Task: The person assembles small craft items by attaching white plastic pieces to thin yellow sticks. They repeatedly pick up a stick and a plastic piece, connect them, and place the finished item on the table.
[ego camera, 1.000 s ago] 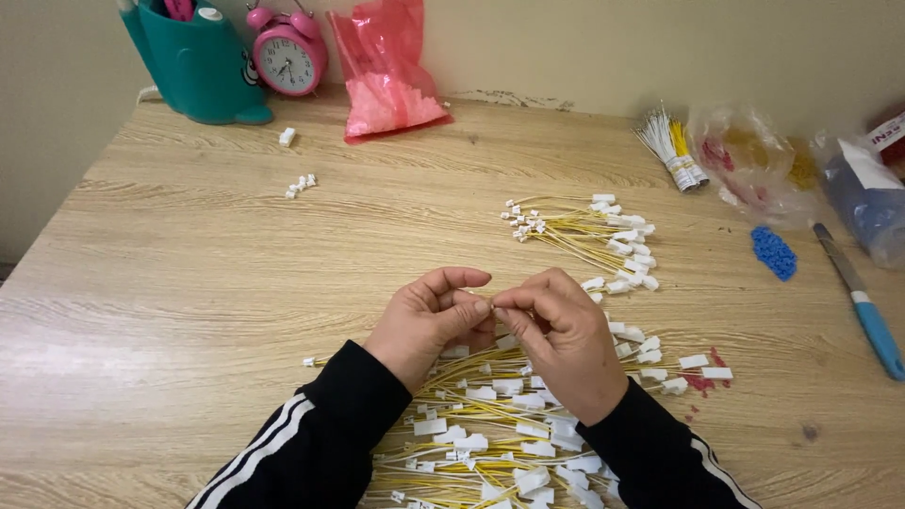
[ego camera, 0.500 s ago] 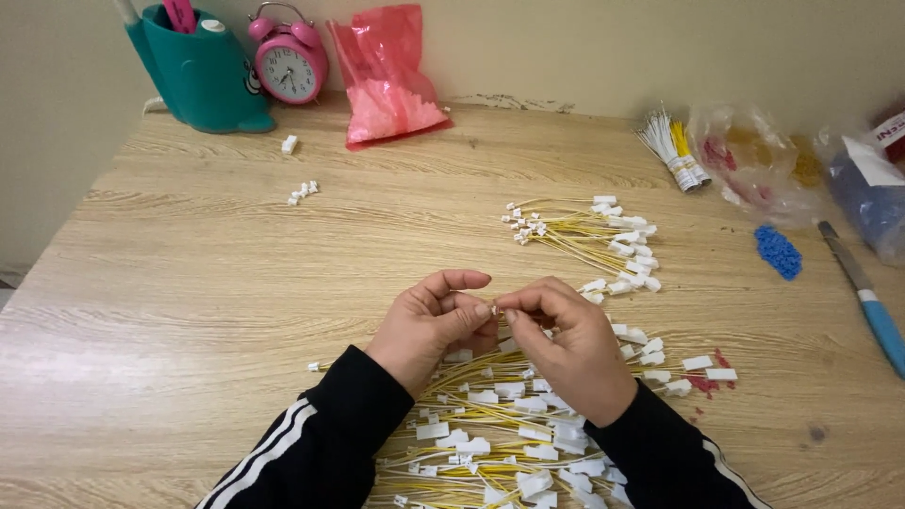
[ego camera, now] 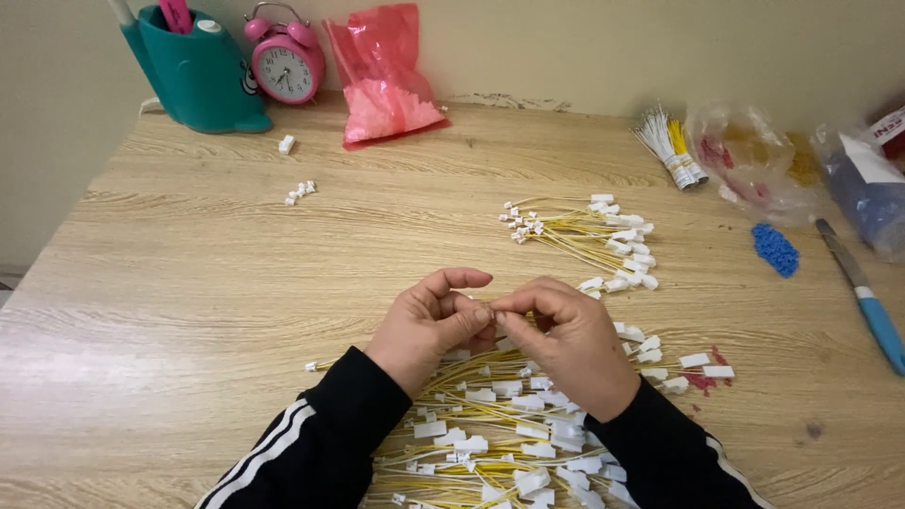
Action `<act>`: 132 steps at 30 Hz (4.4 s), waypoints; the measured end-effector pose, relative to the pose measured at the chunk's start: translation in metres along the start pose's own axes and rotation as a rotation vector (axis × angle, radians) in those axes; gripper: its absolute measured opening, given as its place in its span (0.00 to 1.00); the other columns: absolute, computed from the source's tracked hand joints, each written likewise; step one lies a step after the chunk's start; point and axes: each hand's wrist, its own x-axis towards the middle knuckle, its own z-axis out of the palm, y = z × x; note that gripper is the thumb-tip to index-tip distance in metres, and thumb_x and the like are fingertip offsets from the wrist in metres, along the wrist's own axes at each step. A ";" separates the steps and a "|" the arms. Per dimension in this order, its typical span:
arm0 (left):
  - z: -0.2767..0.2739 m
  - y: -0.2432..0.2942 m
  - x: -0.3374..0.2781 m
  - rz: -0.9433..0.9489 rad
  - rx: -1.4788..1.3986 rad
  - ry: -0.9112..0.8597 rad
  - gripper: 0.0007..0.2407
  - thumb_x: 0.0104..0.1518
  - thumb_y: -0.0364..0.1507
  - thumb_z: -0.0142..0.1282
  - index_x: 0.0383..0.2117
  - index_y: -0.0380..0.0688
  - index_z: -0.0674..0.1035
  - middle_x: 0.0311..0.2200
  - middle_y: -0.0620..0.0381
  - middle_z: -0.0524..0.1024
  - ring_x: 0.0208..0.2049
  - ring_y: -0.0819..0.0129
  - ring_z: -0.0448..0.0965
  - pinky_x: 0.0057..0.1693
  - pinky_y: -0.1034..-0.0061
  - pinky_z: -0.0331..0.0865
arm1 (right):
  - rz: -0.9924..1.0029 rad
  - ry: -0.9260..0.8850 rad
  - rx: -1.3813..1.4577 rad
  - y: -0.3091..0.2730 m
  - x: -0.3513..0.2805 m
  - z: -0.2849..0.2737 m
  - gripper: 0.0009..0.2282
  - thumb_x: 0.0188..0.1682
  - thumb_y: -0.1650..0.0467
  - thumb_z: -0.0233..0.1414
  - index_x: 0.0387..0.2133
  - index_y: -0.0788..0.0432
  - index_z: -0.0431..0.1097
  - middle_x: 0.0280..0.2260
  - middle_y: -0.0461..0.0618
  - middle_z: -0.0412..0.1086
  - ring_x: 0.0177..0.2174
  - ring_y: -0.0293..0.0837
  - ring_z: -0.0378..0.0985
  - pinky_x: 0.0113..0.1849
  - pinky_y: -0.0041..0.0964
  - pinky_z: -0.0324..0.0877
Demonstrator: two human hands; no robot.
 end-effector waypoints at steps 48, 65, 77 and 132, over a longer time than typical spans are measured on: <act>-0.001 0.000 0.003 -0.046 0.058 0.048 0.14 0.55 0.26 0.56 0.48 0.37 0.77 0.36 0.49 0.80 0.34 0.67 0.81 0.44 0.75 0.79 | -0.137 -0.250 -0.567 0.011 0.020 -0.068 0.03 0.47 0.68 0.54 0.28 0.50 0.76 0.23 0.44 0.77 0.32 0.49 0.80 0.39 0.41 0.71; -0.009 -0.014 0.011 -0.053 0.143 0.023 0.10 0.53 0.23 0.60 0.40 0.34 0.81 0.29 0.45 0.82 0.31 0.65 0.83 0.39 0.75 0.80 | 0.129 -0.338 -0.446 -0.004 0.011 -0.057 0.08 0.50 0.67 0.49 0.26 0.59 0.70 0.21 0.59 0.70 0.27 0.56 0.75 0.33 0.47 0.70; 0.012 0.010 -0.005 -0.084 0.359 0.153 0.09 0.53 0.21 0.59 0.39 0.32 0.80 0.29 0.37 0.79 0.30 0.53 0.82 0.40 0.63 0.78 | 0.021 -0.202 -0.313 0.004 -0.012 -0.096 0.06 0.49 0.71 0.51 0.36 0.57 0.73 0.29 0.52 0.73 0.34 0.48 0.77 0.39 0.41 0.71; 0.000 0.007 0.000 -0.148 0.018 0.009 0.08 0.56 0.21 0.55 0.40 0.35 0.78 0.27 0.44 0.78 0.29 0.58 0.81 0.42 0.66 0.80 | 0.133 -0.196 -0.175 -0.031 -0.001 -0.029 0.05 0.49 0.71 0.49 0.27 0.56 0.72 0.21 0.42 0.65 0.21 0.36 0.64 0.26 0.31 0.64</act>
